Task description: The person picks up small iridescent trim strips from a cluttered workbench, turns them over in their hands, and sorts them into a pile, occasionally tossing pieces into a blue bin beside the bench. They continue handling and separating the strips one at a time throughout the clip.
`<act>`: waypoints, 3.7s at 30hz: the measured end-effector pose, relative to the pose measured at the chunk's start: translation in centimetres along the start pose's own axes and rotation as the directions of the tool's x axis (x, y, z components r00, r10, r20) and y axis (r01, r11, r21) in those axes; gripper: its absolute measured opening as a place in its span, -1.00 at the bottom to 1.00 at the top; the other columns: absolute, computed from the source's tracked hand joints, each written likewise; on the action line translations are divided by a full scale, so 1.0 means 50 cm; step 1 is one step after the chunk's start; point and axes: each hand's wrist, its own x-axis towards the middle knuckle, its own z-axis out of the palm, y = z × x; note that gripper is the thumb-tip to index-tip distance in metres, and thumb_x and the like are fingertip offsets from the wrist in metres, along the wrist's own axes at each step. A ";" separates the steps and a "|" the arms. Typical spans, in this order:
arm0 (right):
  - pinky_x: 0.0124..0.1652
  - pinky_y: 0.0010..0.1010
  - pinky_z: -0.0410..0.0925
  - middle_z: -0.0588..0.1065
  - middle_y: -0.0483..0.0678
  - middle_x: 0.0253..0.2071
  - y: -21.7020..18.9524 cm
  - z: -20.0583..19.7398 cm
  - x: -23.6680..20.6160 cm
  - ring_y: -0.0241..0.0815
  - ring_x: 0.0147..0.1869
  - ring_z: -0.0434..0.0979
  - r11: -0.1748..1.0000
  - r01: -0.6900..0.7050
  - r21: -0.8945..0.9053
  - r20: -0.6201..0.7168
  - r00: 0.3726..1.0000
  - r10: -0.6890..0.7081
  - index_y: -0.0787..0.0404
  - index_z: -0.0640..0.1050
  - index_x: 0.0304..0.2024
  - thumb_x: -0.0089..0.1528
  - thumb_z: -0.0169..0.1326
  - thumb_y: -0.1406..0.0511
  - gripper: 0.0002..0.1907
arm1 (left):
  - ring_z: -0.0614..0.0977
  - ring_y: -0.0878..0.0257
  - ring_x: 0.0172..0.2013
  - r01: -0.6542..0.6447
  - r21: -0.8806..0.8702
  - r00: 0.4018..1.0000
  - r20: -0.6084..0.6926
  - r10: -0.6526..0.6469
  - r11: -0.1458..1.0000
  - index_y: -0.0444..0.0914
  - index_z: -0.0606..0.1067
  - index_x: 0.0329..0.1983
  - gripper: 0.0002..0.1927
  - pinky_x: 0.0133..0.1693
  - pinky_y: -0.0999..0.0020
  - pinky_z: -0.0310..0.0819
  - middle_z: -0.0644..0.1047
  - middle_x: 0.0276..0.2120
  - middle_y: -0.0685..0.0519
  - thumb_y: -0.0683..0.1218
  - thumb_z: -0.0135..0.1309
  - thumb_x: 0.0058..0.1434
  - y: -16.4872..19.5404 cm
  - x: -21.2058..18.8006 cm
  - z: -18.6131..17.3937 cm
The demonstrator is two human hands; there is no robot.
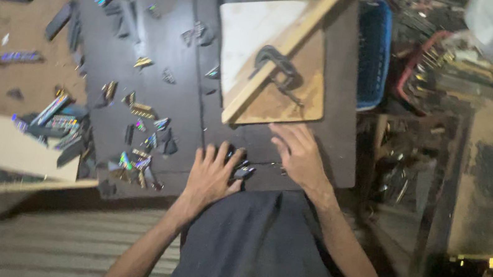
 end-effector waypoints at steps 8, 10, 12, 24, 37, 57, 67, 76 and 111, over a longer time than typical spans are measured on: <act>-0.05 -0.23 0.33 0.57 -0.09 -0.19 0.013 -0.009 -0.078 -0.08 -0.04 0.53 0.992 -0.117 -0.042 -0.058 0.992 0.115 0.17 0.61 0.05 0.23 0.23 0.31 -0.68 | 0.46 -0.10 0.03 0.001 0.019 0.980 -0.199 0.002 1.000 -0.16 0.48 0.08 -0.26 -0.04 -0.15 0.33 0.48 -0.05 -0.10 0.26 0.24 -0.15 -0.004 -0.010 0.055; -0.06 -0.24 0.34 0.57 -0.12 -0.21 0.008 -0.007 -0.089 -0.11 -0.06 0.52 0.988 -0.156 0.007 -0.073 0.985 0.157 0.15 0.63 0.05 0.24 0.23 0.31 -0.69 | 0.51 -0.02 -0.07 -0.126 0.003 0.963 -0.241 0.123 0.992 -0.13 0.51 0.04 -0.41 -0.11 0.01 0.39 0.49 -0.11 -0.04 0.14 0.26 -0.08 -0.024 -0.018 0.070; -0.06 -0.23 0.33 0.57 -0.12 -0.21 0.004 -0.008 -0.097 -0.11 -0.05 0.52 0.990 -0.134 -0.039 -0.074 0.989 0.131 0.15 0.63 0.03 0.22 0.23 0.30 -0.69 | 0.56 0.17 -0.17 -0.280 0.029 0.932 -0.232 0.279 0.960 -0.01 0.55 0.08 -0.56 -0.19 0.21 0.43 0.50 -0.15 0.14 -0.04 0.28 0.08 -0.044 -0.027 0.086; -0.10 -0.36 0.38 0.59 -0.05 -0.22 0.046 -0.021 -0.091 -0.14 -0.12 0.55 0.953 -0.212 0.216 -0.165 0.954 0.250 0.26 0.64 -0.02 0.26 0.24 0.37 -0.77 | 0.50 0.09 -0.23 -0.113 -0.598 0.797 -0.531 -0.287 0.793 -0.28 0.34 0.01 -0.53 -0.25 0.11 0.46 0.39 -0.16 -0.06 -0.21 0.24 0.05 -0.026 0.030 0.021; -0.26 -0.56 0.30 0.59 -0.07 -0.24 0.167 -0.090 -0.288 -0.36 -0.29 0.42 0.647 -0.496 0.580 -0.318 0.593 0.740 0.36 0.62 0.03 0.37 0.10 0.41 -0.80 | 0.46 0.37 -0.53 0.551 -0.376 0.716 0.672 0.190 -0.745 -0.13 0.33 -0.21 -0.91 -0.62 0.50 0.16 0.39 -0.48 0.14 -0.11 0.01 0.33 0.274 0.440 -0.032; -0.23 -0.55 0.28 0.61 -0.08 -0.20 0.222 -0.159 -0.235 -0.43 -0.26 0.41 0.709 -0.454 0.539 -0.398 0.604 0.690 0.27 0.63 0.03 0.37 0.12 0.36 -0.79 | 0.62 -0.05 0.05 0.367 -0.448 0.871 0.473 0.133 -0.815 -0.23 0.29 0.22 -0.59 -0.10 0.25 0.62 0.41 0.20 -0.12 -0.07 -0.01 0.34 0.297 0.736 0.028; 0.03 -0.45 0.38 0.58 -0.01 -0.06 0.166 -0.035 -0.075 -0.26 0.00 0.56 0.841 -0.342 0.419 -0.373 0.780 0.503 0.37 0.56 0.10 0.52 0.01 0.32 -0.77 | 0.64 0.26 -0.49 -0.117 -0.958 0.846 0.041 -0.531 -0.261 -0.36 0.47 -0.03 -0.81 -0.50 0.44 0.42 0.55 -0.39 0.00 -0.16 -0.11 0.49 0.056 0.215 -0.080; 0.01 -0.40 0.45 0.50 -0.04 0.00 0.217 0.154 0.115 -0.28 0.04 0.56 0.870 -0.243 0.430 -0.427 0.794 0.433 0.38 0.45 0.17 0.58 -0.15 0.27 -0.71 | 0.67 0.04 -0.04 0.201 -0.668 0.537 -0.536 -0.651 0.716 -0.21 0.49 0.17 -0.71 0.02 0.17 0.53 0.63 -0.06 -0.10 -0.18 0.03 0.40 -0.369 -0.084 -0.128; -0.19 -0.35 0.56 0.57 0.08 -0.30 0.161 0.181 0.141 -0.15 -0.23 0.65 0.977 -0.152 0.152 -0.624 0.751 0.214 0.48 0.53 -0.20 0.56 -0.10 0.29 -0.63 | 0.65 -0.10 -0.18 0.463 -0.650 0.555 -0.318 -0.769 0.603 -0.27 0.47 0.04 -0.61 -0.11 0.02 0.51 0.58 -0.20 -0.21 -0.08 0.13 0.15 -0.717 -0.158 -0.193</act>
